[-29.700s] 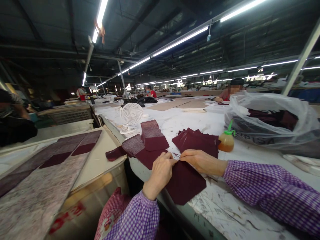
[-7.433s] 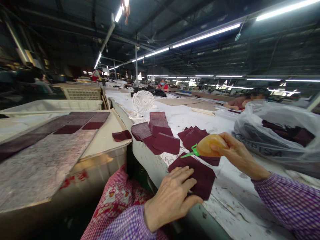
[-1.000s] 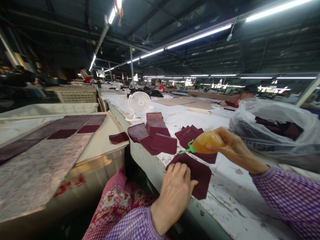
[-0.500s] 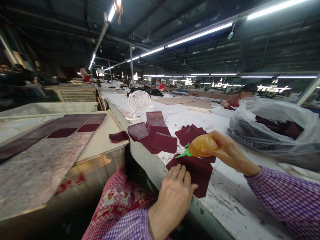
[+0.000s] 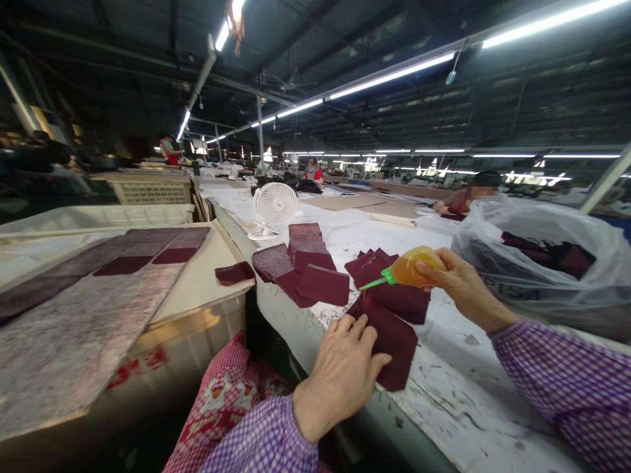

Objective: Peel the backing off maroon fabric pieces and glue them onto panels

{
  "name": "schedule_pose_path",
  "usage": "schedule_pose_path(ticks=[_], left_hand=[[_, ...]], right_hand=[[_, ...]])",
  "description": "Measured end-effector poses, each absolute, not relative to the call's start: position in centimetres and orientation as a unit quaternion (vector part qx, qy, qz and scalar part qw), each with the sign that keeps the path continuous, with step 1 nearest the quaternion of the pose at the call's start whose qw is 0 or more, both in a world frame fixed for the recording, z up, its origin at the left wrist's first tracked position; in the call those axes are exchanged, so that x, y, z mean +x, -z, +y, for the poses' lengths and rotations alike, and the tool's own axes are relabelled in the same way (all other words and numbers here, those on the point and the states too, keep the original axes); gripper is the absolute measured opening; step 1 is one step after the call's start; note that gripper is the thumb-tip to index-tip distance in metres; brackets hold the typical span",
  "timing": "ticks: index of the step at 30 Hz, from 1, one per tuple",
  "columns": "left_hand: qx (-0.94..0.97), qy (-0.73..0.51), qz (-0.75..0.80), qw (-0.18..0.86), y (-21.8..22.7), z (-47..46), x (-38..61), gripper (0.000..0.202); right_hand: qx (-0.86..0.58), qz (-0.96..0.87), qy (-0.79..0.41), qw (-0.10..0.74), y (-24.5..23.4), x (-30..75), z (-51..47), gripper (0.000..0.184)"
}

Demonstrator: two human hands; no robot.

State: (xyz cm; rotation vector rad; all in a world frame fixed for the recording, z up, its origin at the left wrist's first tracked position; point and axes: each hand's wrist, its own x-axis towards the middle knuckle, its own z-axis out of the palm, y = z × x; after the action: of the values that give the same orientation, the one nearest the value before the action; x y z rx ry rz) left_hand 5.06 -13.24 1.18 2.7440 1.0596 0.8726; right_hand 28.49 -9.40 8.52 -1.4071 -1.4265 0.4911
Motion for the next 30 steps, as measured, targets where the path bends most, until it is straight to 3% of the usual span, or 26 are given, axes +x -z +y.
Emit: schedule_pose_path(ticks=[5,9,20,30], left_hand=[[0.894,-0.285,0.342,0.051,-1.2,-13.2,4.9,0.019],[0.893,-0.285,0.343,0.055,-1.1,-12.9,5.1,0.019],[0.895,-0.259,0.353,0.086,-1.4,-11.7,6.0,0.025],[0.894,-0.261,0.355,0.077,-1.3,-11.8,6.0,0.025]], right_hand=[[-0.587,-0.533,-0.256,0.553,-8.8,30.1,-8.6,0.043],[-0.583,-0.518,-0.217,0.587,-9.9,31.1,-8.6,0.039],[-0.600,-0.717,-0.013,0.354,-9.4,28.7,-10.6,0.037],[-0.561,-0.755,0.070,0.331,-9.4,26.0,-11.9,0.033]])
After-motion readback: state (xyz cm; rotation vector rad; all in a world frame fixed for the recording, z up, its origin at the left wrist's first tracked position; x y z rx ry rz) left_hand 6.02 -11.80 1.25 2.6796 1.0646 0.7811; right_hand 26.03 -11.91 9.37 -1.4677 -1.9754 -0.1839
